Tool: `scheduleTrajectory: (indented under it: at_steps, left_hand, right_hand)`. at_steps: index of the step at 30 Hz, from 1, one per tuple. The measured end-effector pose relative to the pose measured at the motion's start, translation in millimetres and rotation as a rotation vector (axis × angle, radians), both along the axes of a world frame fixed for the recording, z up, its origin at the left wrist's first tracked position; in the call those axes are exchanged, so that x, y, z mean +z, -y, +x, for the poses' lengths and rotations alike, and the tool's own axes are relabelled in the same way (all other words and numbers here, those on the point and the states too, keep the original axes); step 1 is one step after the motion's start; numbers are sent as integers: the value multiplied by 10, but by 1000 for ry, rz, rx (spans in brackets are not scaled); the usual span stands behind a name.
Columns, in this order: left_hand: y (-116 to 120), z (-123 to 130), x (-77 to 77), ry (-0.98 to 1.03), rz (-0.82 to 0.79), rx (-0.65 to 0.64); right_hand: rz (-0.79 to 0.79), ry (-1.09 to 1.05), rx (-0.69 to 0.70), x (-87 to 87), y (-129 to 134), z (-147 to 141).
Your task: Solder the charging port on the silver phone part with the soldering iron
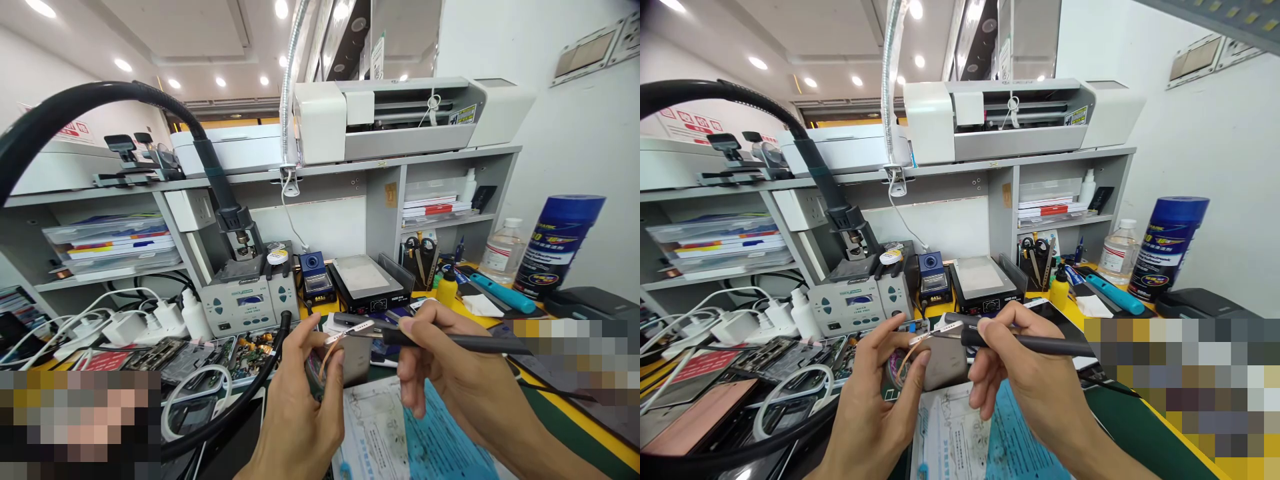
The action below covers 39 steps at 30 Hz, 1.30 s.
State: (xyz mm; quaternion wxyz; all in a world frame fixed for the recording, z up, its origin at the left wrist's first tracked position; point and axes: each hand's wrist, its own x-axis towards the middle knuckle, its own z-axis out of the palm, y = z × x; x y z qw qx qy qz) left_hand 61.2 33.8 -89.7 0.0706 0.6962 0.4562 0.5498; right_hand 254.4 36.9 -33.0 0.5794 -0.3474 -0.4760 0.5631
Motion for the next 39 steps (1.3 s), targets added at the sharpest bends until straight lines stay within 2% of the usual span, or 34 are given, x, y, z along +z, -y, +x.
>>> scheduleTrajectory:
  at_steps: [8, 15, 19, 25, 33, 39]
  left_hand:
    - [18, 40, 28, 37, -59, 17]
    - [-19, 5, 18, -9, -1, -10]
    - [3, 23, 40, 16, -40, 13]
    - [19, 31, 38, 6, -20, 6]
    - [7, 46, 32, 61, -81, 20]
    - [6, 38, 43, 24, -27, -6]
  right_hand:
    - [0, 20, -21, 39, 11, -22]
    - [4, 25, -21, 32, 21, -26]
    - [5, 18, -20, 23, 26, -29]
    - [15, -11, -24, 3, 24, -38]
    - [-11, -71, -48, 11, 26, -36]
    - [-16, -66, -38, 22, 28, -43]
